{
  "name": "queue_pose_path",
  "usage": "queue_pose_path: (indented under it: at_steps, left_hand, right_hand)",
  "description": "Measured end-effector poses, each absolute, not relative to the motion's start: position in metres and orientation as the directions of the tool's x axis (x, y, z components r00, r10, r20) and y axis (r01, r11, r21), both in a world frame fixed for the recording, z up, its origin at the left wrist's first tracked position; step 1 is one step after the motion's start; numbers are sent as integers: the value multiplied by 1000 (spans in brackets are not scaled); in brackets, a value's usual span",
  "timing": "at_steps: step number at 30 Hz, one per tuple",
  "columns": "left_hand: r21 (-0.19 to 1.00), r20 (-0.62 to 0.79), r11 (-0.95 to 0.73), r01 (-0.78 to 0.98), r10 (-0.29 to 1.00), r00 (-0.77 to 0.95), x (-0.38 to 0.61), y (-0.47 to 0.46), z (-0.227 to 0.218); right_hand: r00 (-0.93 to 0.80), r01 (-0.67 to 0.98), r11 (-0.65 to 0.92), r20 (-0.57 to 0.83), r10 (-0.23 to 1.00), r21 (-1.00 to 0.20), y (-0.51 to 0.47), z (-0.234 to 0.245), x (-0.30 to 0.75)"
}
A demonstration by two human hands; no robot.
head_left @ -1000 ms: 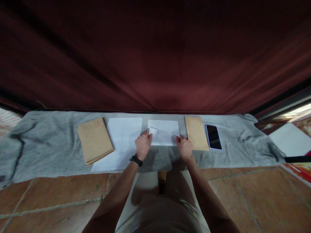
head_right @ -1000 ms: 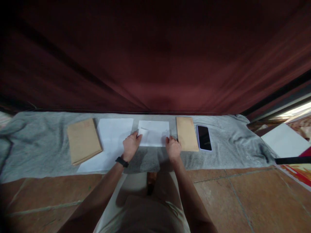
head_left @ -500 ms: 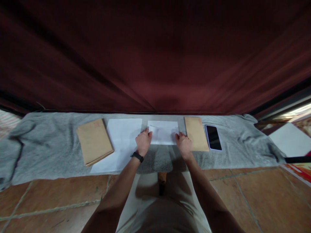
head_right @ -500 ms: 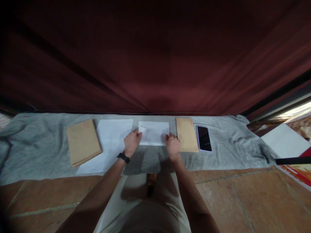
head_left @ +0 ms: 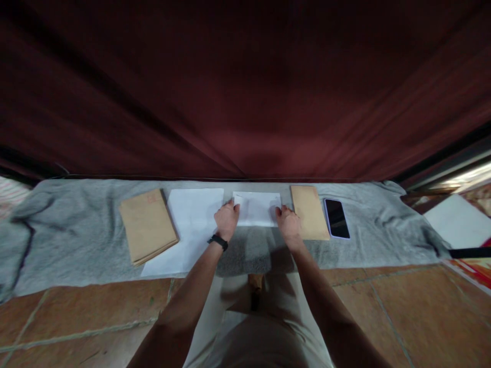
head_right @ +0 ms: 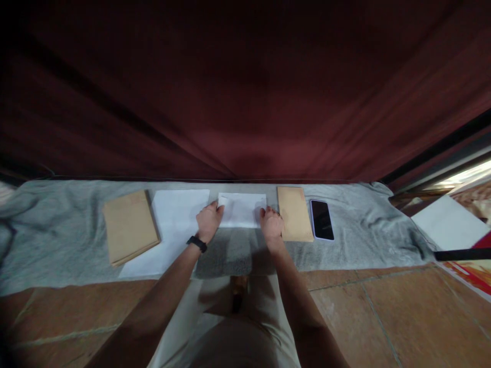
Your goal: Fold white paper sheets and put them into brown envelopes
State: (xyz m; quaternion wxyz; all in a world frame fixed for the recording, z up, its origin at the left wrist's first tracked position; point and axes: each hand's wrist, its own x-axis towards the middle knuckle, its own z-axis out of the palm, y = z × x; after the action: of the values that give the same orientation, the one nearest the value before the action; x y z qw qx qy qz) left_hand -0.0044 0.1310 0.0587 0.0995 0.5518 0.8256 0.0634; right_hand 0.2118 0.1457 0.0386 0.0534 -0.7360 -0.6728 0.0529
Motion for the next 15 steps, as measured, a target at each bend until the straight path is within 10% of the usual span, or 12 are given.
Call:
queue_pose_path:
  at_steps: [15]
  left_hand:
    - [201,-69,354,913,935,-347,-3,145,62]
  right_hand:
    - [133,983,-124,57,990,-132,161,30,209]
